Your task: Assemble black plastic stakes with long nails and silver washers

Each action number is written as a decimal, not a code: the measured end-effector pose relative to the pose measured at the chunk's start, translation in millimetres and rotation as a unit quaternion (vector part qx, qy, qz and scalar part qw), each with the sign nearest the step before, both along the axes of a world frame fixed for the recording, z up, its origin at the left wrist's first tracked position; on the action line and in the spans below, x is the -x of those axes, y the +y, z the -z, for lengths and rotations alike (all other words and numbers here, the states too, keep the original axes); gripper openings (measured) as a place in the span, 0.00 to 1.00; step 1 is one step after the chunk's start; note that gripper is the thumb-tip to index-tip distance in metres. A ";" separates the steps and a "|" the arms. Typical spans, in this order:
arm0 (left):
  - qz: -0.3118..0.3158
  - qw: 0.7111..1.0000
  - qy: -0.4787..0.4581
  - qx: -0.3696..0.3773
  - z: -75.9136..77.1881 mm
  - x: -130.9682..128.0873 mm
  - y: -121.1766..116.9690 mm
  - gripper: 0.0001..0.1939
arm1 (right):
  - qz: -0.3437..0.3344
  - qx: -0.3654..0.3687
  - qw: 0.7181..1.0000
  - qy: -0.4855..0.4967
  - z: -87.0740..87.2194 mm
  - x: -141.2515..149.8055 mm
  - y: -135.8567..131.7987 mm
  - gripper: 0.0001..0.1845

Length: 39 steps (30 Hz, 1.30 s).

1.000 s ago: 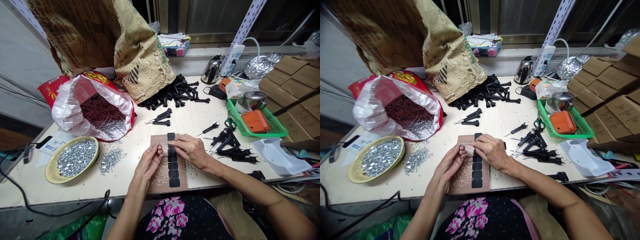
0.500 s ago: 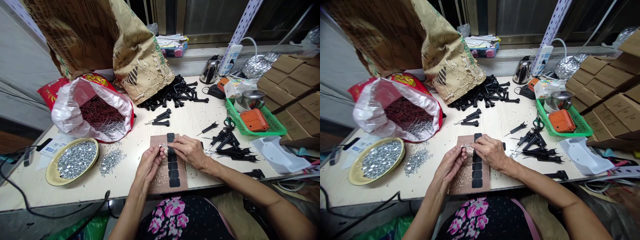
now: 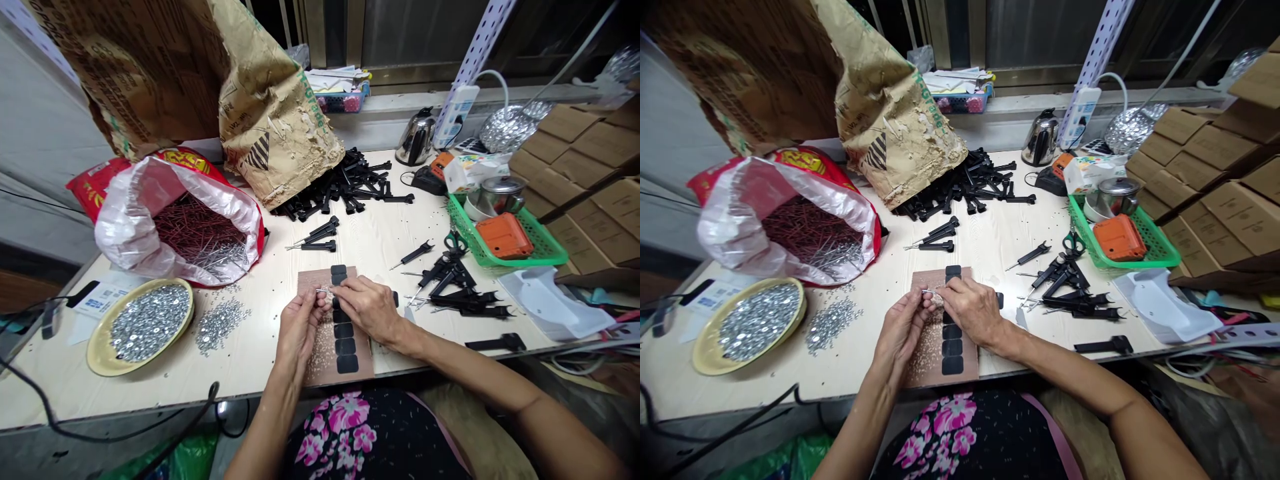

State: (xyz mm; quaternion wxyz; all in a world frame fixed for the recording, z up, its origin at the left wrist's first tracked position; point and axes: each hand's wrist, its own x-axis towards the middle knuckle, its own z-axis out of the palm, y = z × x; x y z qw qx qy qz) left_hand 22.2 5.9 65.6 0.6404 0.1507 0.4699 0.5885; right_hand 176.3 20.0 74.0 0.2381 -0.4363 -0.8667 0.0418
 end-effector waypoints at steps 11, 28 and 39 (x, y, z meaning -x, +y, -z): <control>-0.059 0.995 -0.070 0.045 10.0 3.8 6.3 0.02 | 0.025 0.008 0.999 0.037 7.0 -9.2 -7.8 0.13; -0.054 0.997 -0.059 0.009 10.9 -14.2 4.5 0.11 | 0.083 0.029 0.996 0.028 10.2 -1.3 -11.2 0.11; -0.036 0.994 0.103 -0.008 16.7 -12.7 3.4 0.16 | 0.065 -0.042 0.997 0.004 9.6 -3.8 -12.1 0.11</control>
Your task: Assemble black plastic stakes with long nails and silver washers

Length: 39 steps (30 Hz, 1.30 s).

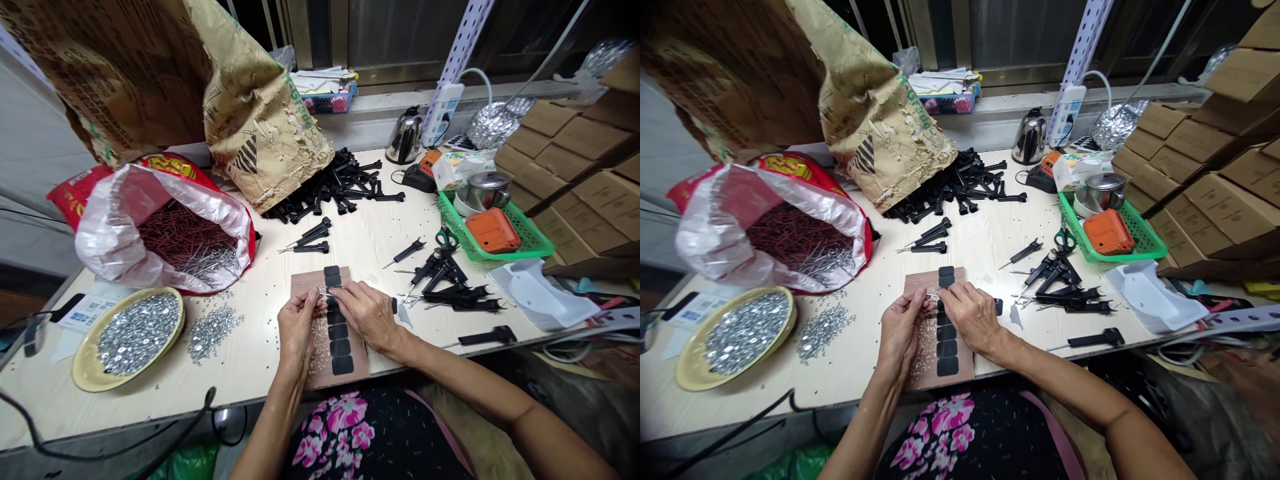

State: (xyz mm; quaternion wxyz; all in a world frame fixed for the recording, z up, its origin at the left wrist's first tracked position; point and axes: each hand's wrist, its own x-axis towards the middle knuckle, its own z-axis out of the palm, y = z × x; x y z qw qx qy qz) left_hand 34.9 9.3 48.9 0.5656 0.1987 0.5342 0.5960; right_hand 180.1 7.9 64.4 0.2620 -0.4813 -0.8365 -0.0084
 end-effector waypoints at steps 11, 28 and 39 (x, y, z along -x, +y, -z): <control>0.019 0.997 0.074 -0.032 6.5 2.5 -2.3 0.16 | 0.012 -0.013 1.000 -0.021 6.9 3.6 1.0 0.08; 0.010 0.994 0.095 -0.051 -0.8 5.4 -0.7 0.15 | -0.032 -0.078 0.995 -0.045 14.6 0.0 12.2 0.11; 0.016 0.993 0.107 -0.048 4.7 7.5 0.4 0.14 | -0.013 -0.053 0.998 -0.037 12.4 5.0 13.6 0.12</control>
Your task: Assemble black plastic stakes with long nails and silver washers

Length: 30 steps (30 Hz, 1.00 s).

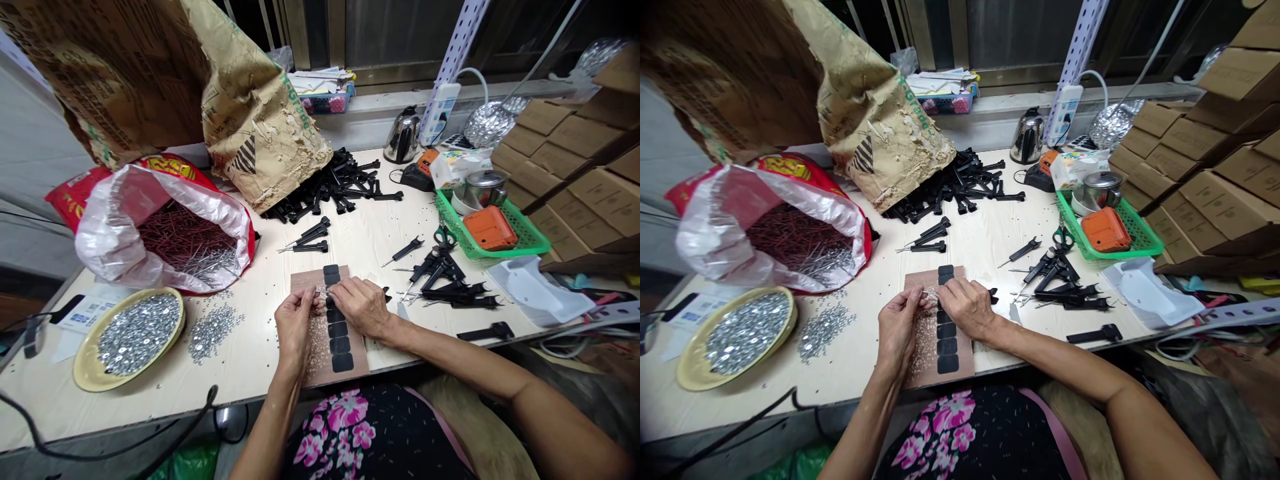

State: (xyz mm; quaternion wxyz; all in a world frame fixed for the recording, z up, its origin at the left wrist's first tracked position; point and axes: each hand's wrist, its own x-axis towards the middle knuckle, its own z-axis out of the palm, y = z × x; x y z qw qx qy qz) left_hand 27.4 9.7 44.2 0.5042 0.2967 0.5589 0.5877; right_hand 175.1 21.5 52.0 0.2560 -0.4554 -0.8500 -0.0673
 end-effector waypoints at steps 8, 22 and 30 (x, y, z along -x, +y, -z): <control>-0.015 0.999 0.039 -0.002 -3.7 -3.6 -1.5 0.14 | -0.006 0.079 0.995 0.056 -1.5 0.5 -1.3 0.09; -0.037 0.999 0.027 -0.008 -3.0 -1.7 -0.5 0.14 | -0.008 0.013 1.000 -0.013 -0.3 -6.0 1.5 0.10; -0.005 0.997 -0.080 0.004 -6.3 -0.6 3.0 0.15 | -0.005 0.010 1.000 0.013 -1.6 -4.7 1.8 0.12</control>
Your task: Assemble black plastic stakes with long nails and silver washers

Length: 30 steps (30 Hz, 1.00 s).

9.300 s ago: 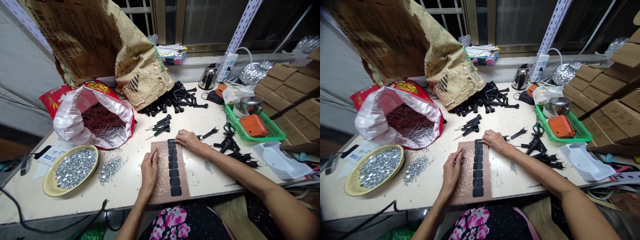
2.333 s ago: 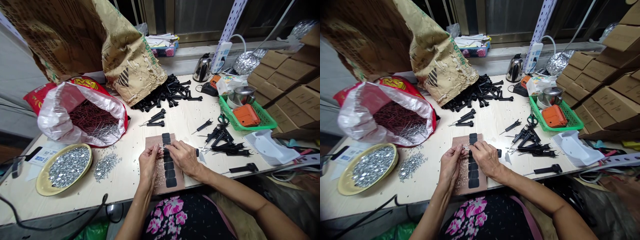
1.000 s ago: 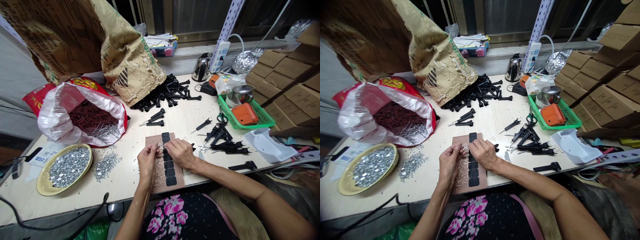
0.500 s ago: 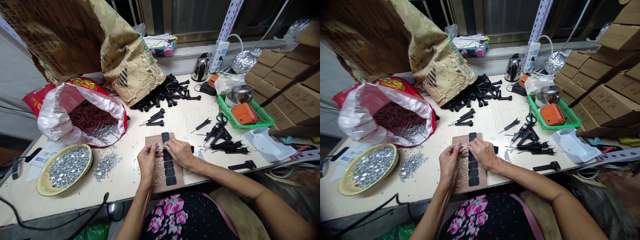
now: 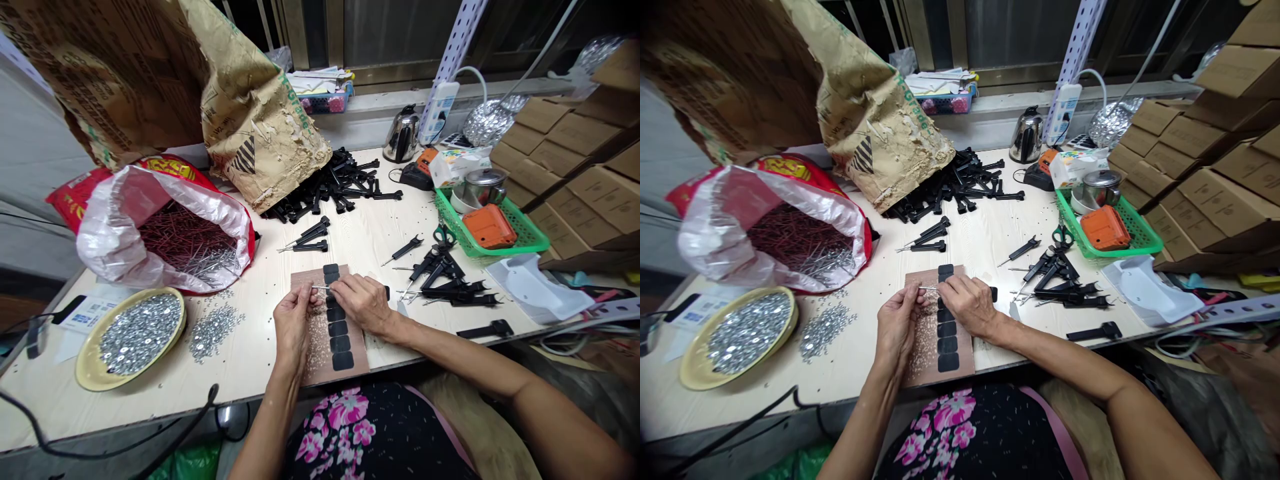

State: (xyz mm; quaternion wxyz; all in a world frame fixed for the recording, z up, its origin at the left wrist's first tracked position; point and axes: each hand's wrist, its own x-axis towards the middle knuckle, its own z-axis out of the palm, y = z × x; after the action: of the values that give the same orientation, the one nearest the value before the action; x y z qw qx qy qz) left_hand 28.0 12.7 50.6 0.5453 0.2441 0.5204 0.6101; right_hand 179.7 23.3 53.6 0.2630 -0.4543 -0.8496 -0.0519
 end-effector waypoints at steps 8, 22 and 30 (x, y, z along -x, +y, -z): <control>0.010 0.998 0.066 -0.009 -2.0 0.6 -0.6 0.14 | 0.002 0.137 0.987 0.085 -5.0 -3.1 -1.8 0.12; -0.026 0.995 -0.094 0.016 1.2 -8.0 5.7 0.16 | 0.029 0.022 0.998 0.042 5.0 4.0 0.2 0.12; -0.010 0.991 -0.134 0.012 4.5 -6.2 6.5 0.14 | 0.024 0.075 0.996 0.052 1.1 4.7 -1.5 0.11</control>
State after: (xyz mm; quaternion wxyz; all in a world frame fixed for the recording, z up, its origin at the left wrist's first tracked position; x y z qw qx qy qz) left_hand 34.2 19.2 46.1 0.6068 0.1478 0.4525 0.6365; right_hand 175.0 21.8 52.5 0.2701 -0.4950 -0.8253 0.0295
